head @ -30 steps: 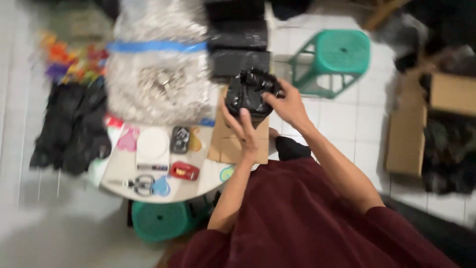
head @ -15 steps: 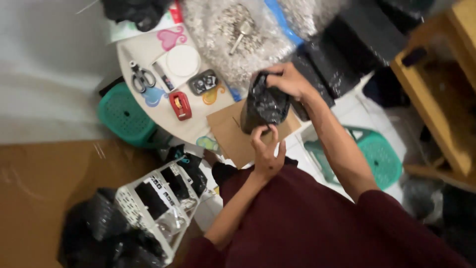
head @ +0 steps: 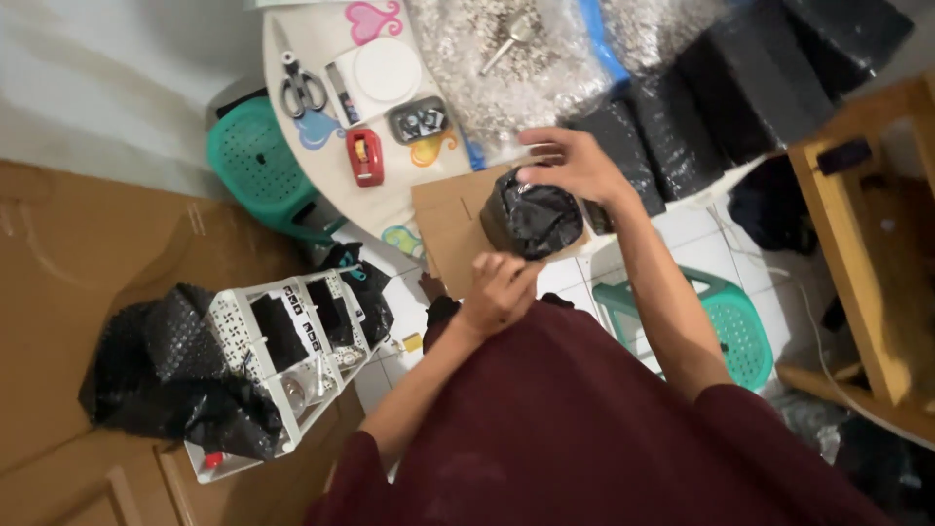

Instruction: Wrapping a small black object in black bubble wrap and securing it with clear tape on a table.

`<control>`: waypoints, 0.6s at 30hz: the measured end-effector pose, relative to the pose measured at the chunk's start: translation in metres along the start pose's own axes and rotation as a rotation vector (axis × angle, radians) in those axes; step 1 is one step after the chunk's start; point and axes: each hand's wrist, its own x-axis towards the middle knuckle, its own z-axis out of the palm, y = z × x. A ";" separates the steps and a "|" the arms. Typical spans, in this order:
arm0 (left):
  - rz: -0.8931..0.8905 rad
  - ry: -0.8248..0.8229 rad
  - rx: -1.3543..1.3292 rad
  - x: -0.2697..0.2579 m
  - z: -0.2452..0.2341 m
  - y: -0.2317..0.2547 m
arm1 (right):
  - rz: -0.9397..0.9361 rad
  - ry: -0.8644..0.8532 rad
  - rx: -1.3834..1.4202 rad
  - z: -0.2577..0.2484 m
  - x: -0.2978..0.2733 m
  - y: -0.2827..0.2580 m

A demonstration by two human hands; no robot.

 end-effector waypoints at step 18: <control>0.182 -0.366 -0.066 0.091 -0.005 -0.049 | 0.417 0.456 0.300 0.005 -0.074 0.034</control>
